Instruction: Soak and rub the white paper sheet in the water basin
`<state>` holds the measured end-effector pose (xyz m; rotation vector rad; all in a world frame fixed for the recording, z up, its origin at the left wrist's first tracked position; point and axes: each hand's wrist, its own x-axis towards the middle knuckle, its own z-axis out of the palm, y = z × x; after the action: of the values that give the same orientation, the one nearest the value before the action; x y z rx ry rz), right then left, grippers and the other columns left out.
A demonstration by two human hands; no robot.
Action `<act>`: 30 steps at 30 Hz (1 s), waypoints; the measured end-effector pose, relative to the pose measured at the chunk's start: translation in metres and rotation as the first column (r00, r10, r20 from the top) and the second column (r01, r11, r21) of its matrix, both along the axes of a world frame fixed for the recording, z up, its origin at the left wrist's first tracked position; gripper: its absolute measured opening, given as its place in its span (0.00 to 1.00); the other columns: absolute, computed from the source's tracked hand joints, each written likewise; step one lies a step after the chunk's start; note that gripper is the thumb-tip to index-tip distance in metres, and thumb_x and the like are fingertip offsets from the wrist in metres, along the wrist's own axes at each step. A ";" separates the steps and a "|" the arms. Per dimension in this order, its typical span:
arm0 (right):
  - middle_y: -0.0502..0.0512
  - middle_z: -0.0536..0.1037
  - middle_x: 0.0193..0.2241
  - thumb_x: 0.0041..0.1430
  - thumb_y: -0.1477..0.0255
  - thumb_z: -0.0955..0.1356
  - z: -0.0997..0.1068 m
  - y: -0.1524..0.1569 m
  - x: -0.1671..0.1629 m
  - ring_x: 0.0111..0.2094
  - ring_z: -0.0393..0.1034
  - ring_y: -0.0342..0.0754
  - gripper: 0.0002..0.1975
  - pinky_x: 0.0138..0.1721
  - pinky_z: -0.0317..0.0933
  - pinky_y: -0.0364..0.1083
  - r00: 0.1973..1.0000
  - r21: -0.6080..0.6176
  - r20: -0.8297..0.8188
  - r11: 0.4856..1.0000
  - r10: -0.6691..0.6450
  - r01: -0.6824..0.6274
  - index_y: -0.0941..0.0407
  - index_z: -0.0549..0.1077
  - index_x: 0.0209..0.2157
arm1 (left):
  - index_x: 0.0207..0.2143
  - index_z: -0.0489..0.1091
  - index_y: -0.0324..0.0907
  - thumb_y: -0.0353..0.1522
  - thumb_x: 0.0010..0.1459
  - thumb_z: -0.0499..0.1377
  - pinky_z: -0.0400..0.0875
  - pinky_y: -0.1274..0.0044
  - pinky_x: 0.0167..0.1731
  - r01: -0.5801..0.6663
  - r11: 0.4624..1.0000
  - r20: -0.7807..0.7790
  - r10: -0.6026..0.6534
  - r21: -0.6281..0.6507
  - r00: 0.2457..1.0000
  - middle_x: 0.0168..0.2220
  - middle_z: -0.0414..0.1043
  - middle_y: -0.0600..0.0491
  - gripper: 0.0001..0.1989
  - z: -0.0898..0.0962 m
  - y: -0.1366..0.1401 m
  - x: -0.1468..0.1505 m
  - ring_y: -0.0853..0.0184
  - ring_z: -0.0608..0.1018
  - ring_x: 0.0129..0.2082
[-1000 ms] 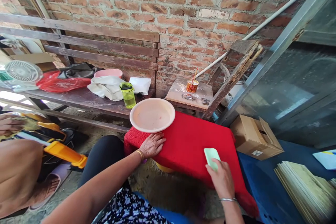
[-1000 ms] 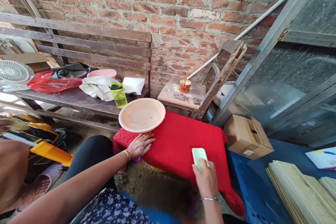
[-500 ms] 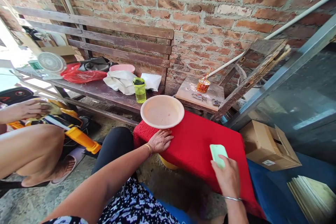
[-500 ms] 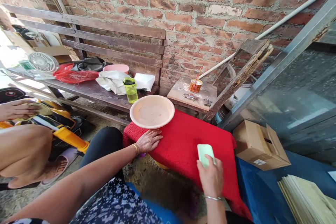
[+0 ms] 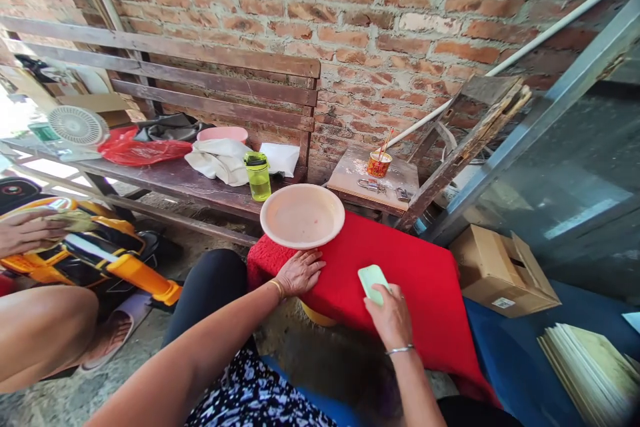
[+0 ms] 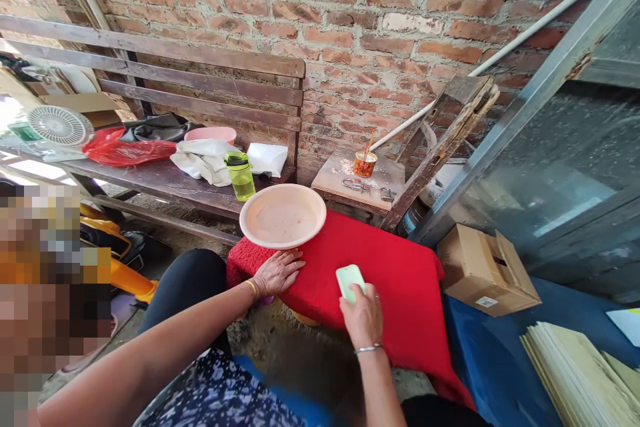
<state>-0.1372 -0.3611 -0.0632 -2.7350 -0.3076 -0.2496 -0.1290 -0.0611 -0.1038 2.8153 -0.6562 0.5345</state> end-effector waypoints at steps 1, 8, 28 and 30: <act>0.59 0.73 0.39 0.55 0.63 0.68 -0.004 -0.022 0.003 0.40 0.70 0.54 0.16 0.46 0.65 0.51 0.999 0.020 0.014 0.999 -0.050 0.050 0.53 0.78 0.43 | 0.54 0.74 0.47 0.33 0.64 0.54 0.64 0.63 0.60 0.002 1.000 -0.004 -0.002 0.000 1.000 0.58 0.71 0.47 0.18 0.000 0.000 0.000 0.58 0.71 0.59; 0.62 0.71 0.25 0.42 0.45 0.64 -0.012 -0.153 0.003 0.36 0.68 0.65 0.23 0.40 0.64 0.62 0.888 0.069 -0.126 0.889 -0.443 0.453 0.45 0.76 0.34 | 0.54 0.74 0.48 0.35 0.65 0.54 0.63 0.65 0.60 -0.020 1.000 -0.014 0.020 0.009 1.000 0.57 0.72 0.49 0.17 0.001 -0.003 0.000 0.59 0.72 0.59; 0.62 0.73 0.36 0.56 0.47 0.62 -0.021 0.069 0.017 0.38 0.70 0.56 0.27 0.43 0.67 0.56 0.970 0.325 0.029 0.915 0.242 -0.238 0.55 0.78 0.40 | 0.49 0.76 0.44 0.37 0.64 0.54 0.64 0.67 0.57 0.004 0.998 0.080 -0.009 0.064 0.997 0.54 0.75 0.48 0.16 -0.003 -0.004 0.007 0.60 0.75 0.54; 0.61 0.73 0.34 0.52 0.44 0.63 -0.021 0.040 0.027 0.36 0.70 0.57 0.29 0.43 0.67 0.56 0.984 0.327 -0.002 0.930 0.178 -0.168 0.55 0.78 0.38 | 0.50 0.76 0.45 0.38 0.65 0.53 0.63 0.68 0.58 0.005 0.998 0.089 -0.011 0.064 0.996 0.54 0.75 0.48 0.17 -0.005 -0.003 0.007 0.61 0.75 0.54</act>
<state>-0.1100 -0.3209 -0.0845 -2.3663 -0.4530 -0.1895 -0.1221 -0.0646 -0.1089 2.8603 -0.7139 0.6522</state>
